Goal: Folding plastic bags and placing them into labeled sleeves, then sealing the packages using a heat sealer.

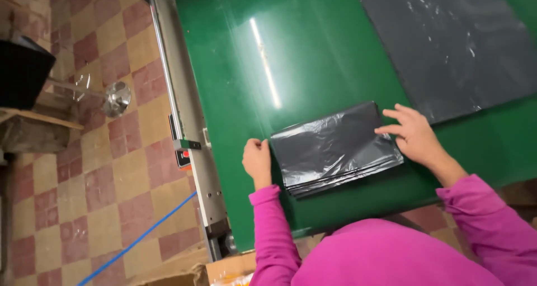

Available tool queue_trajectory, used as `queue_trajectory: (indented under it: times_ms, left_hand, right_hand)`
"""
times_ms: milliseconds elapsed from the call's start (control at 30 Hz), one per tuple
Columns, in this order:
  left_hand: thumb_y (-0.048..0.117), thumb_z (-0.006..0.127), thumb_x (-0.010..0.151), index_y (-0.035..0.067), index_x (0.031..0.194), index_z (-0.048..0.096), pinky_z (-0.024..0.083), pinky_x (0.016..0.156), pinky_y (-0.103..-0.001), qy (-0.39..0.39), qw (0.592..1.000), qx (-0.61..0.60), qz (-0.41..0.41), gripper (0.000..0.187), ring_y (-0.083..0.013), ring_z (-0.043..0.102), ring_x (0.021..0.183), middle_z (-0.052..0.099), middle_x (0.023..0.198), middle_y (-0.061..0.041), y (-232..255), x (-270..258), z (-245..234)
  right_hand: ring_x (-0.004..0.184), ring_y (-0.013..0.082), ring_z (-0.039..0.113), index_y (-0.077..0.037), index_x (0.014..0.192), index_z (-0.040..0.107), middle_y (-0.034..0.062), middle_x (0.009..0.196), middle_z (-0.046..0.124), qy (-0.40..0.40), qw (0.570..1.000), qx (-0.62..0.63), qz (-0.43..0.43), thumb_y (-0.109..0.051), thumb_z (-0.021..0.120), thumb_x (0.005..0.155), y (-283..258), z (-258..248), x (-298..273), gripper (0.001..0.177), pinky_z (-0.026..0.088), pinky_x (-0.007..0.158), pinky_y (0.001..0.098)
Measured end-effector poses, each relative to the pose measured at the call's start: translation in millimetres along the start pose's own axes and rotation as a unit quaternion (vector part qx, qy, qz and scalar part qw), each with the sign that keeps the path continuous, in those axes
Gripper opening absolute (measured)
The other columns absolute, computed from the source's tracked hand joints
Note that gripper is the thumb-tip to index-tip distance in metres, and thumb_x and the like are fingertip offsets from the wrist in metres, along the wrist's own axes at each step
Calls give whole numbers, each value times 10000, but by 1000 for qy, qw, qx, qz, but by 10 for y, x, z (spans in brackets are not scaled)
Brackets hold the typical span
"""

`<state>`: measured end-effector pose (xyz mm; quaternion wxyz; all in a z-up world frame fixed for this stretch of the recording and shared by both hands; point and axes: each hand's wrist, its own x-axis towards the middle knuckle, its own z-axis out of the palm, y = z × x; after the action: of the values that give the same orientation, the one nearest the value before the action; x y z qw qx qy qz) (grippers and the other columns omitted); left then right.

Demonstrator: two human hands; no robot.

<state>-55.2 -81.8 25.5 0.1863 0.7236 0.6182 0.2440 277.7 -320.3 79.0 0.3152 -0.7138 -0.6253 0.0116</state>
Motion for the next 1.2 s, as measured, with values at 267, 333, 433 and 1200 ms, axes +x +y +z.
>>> queue_trajectory:
  times_ms: [267,333,433,1200]
  left_hand:
    - [281,554,939,58,1393,604,307,1128,-613,-51,919,87,381,509,-416,431,1391,585,1433,-173,1053,-646,767]
    - [340,539,954,50,1482,530,253,1165,-627,-53,921,71,380,602,-407,345,1475,495,1542,-173,949,-654,674]
    - [480,572,921,10,1549,417,174,1196,-646,-97,937,67,330,800,-389,215,1560,333,1650,-182,784,-667,360]
    - [597,488,917,-13,976,747,587,877,-321,-592,600,-504,-188,666,-227,763,928,796,995,-123,324,-449,137]
  right_hand:
    - [1467,363,460,-27,1425,568,163,1492,568,64,972,223,-25,-167,595,952,-894,1277,673,494,289,1240,508]
    - [1469,394,428,6,1449,529,198,1512,531,53,985,165,-25,-208,604,950,-777,1363,627,549,268,1230,517]
    - [1454,423,386,35,1432,496,230,1500,490,3,999,41,6,-307,663,883,-683,1070,581,668,248,1212,526]
    - [987,189,675,-40,1223,652,97,1066,745,-11,778,444,444,-193,620,987,-855,889,-1294,283,553,898,409]
